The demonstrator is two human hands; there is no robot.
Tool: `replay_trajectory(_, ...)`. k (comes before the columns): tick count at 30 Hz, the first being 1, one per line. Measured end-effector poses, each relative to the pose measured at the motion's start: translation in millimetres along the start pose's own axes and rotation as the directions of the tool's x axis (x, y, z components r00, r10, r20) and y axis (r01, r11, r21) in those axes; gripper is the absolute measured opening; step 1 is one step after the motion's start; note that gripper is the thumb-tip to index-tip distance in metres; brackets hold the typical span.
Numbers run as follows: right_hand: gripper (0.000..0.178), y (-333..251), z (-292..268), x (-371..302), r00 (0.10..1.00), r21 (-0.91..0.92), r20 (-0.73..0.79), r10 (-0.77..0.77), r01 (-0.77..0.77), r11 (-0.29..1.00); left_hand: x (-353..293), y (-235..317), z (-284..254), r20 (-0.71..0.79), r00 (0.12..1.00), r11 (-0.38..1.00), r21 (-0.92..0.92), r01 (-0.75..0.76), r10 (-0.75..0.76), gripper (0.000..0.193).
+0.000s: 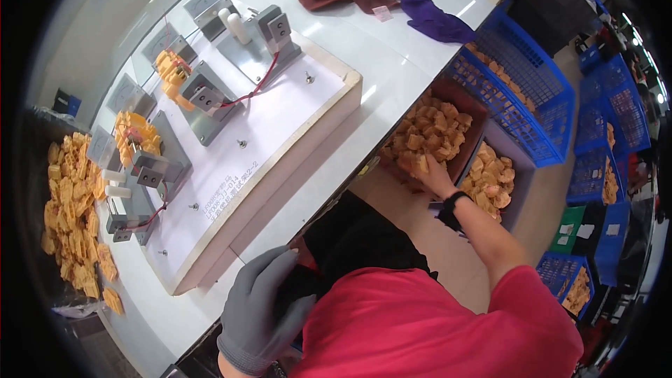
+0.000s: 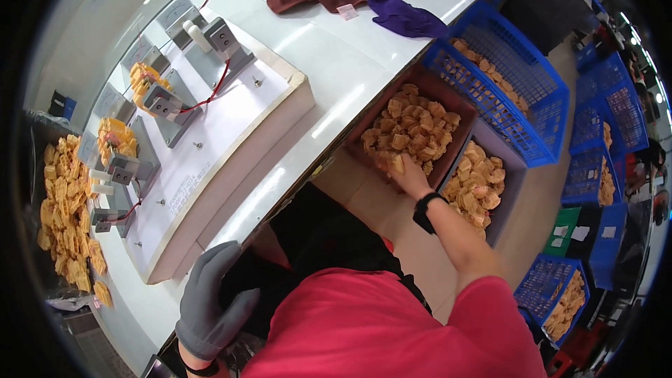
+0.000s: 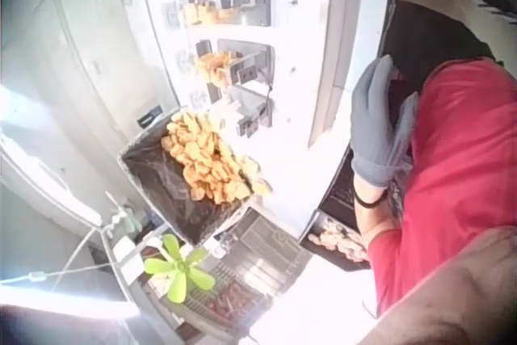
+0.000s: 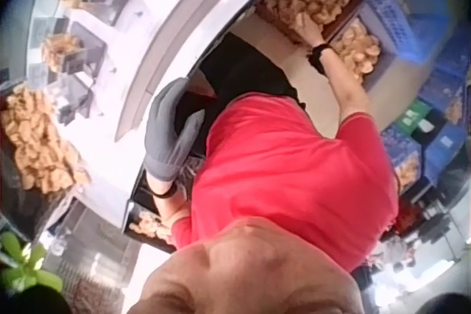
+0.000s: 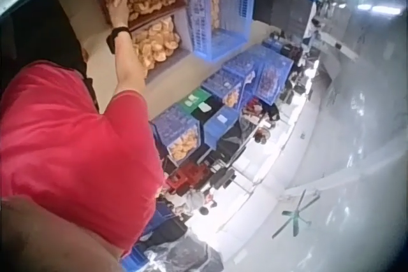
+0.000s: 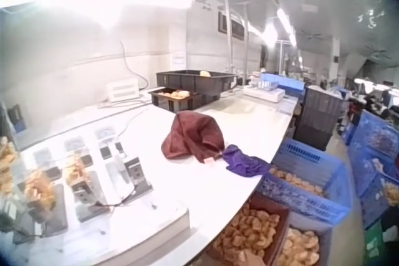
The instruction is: Assemble small yellow toy vehicle components onto a workbench jig.
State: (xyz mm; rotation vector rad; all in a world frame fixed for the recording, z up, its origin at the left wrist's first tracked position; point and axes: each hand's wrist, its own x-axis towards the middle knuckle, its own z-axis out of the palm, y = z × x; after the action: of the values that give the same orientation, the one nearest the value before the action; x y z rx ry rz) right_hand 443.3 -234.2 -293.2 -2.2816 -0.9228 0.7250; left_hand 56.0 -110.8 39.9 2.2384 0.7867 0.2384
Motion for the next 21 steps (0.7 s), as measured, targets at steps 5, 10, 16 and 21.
replay_trajectory(5, 0.043, 22, 32, 65, 0.984, -0.245, -0.01, 0.176, -0.174, 0.954, -38, 14, -12, 0.0, 0.998, 0.997, 0.023, 0.069, -0.069, 0.062)
replay_trajectory(10, 0.042, 21, 1, 61, 0.98, 0.045, 0.182, -0.081, 0.074, 0.996, -54, -17, -27, -0.075, 0.997, 0.997, -0.083, 0.007, -0.014, 0.052)
replay_trajectory(16, 0.024, -193, -96, -56, 0.54, 0.281, 0.828, -0.15, -0.167, 0.945, -93, -30, -52, -0.422, 0.873, 0.948, -0.296, 0.121, -0.243, 0.033)
replay_trajectory(21, 0.016, -299, -110, -99, 0.632, 0.633, 0.55, -0.546, 0.111, 0.766, -103, -74, -74, -0.751, 0.5, 0.9, -0.397, 0.179, -0.431, 0.023)
